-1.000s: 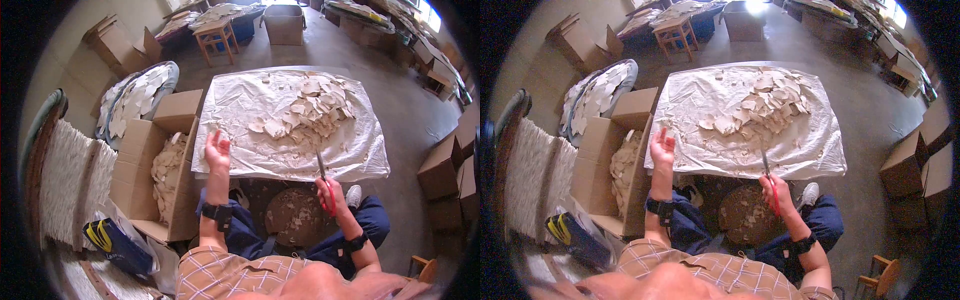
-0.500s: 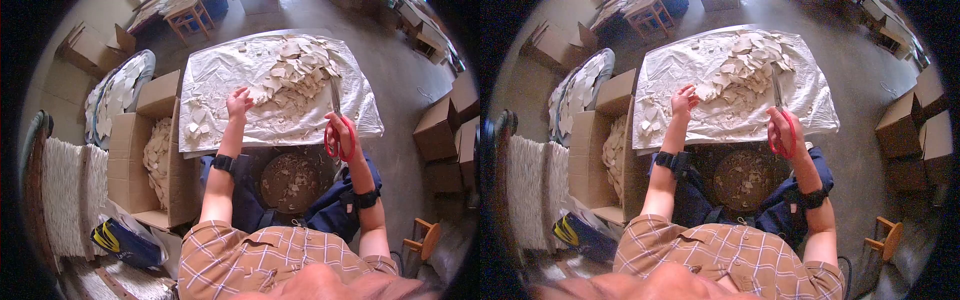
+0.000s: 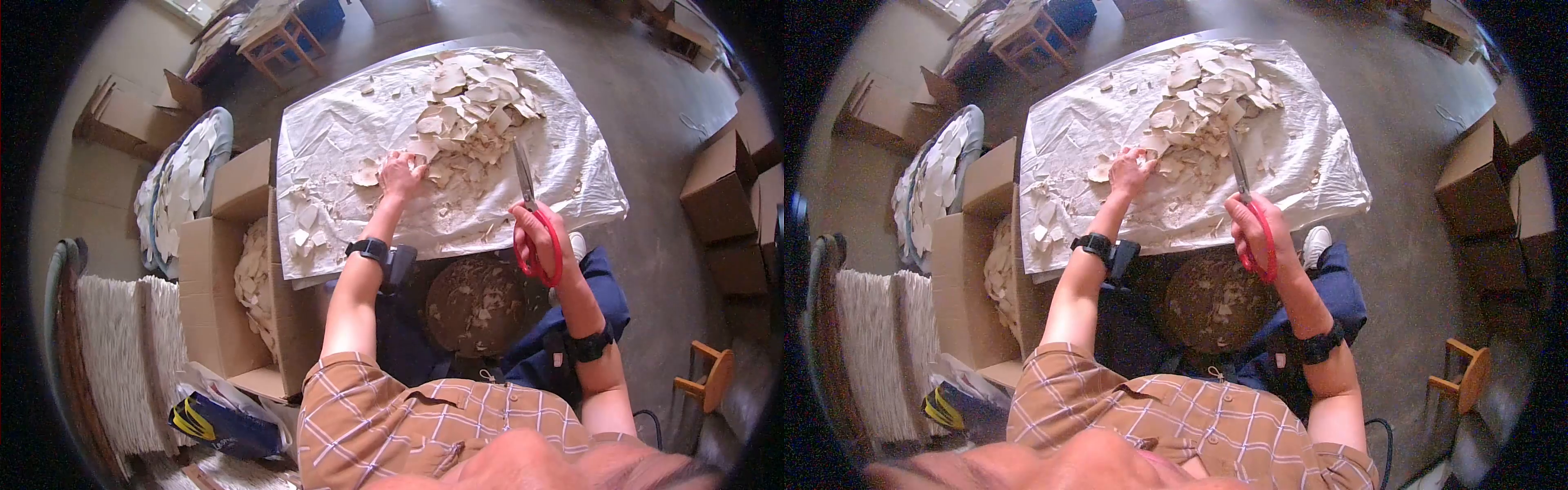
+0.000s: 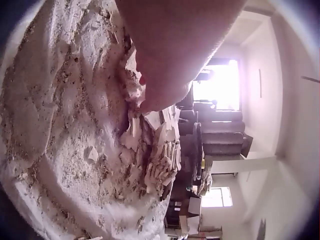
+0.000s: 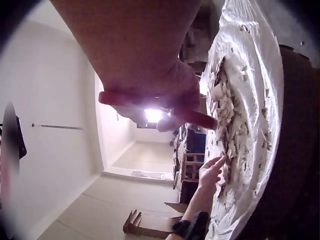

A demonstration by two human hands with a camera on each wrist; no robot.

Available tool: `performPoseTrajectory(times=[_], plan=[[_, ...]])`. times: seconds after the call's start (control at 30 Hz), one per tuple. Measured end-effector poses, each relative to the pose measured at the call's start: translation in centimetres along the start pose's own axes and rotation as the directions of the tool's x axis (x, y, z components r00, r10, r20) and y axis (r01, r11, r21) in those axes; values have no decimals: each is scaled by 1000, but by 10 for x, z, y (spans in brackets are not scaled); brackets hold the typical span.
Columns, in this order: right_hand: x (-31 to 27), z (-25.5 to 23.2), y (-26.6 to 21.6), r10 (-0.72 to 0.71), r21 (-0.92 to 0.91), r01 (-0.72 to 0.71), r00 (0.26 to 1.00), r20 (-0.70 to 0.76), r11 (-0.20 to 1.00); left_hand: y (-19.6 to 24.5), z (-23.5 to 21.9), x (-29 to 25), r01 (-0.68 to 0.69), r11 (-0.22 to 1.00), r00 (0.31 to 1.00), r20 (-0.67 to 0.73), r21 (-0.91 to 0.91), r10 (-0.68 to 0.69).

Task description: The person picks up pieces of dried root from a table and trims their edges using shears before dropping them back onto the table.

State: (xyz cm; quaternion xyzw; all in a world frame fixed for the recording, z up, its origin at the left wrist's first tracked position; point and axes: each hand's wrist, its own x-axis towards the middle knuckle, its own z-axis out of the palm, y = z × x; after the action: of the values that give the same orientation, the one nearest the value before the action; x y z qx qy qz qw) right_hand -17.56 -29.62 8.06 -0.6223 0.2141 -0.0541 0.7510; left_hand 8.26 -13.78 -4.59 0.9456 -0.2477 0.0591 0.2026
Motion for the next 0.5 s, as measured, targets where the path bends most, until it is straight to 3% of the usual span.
performPoseTrajectory(times=[0.13,0.23,0.33,0.4,0.43,0.5], plan=[[-1,5,0,11,-7,-11,1000,17,1000,-6,0,0,0,997,999,33,-82,3],[0,8,4,3,-38,-2,1000,29,999,-14,1,-1,-65,990,992,96,-126,78],[-3,8,3,10,-112,-7,1000,24,994,-19,-1,-7,-67,963,990,100,-260,96],[-5,6,4,24,-107,-21,999,21,994,-28,-10,-3,0,803,919,316,-596,235],[-7,5,5,32,-107,-29,999,24,994,-30,-13,-3,25,795,852,429,-606,300],[-7,3,9,29,-102,-27,999,18,994,-19,-11,-14,43,796,846,446,-604,292]])
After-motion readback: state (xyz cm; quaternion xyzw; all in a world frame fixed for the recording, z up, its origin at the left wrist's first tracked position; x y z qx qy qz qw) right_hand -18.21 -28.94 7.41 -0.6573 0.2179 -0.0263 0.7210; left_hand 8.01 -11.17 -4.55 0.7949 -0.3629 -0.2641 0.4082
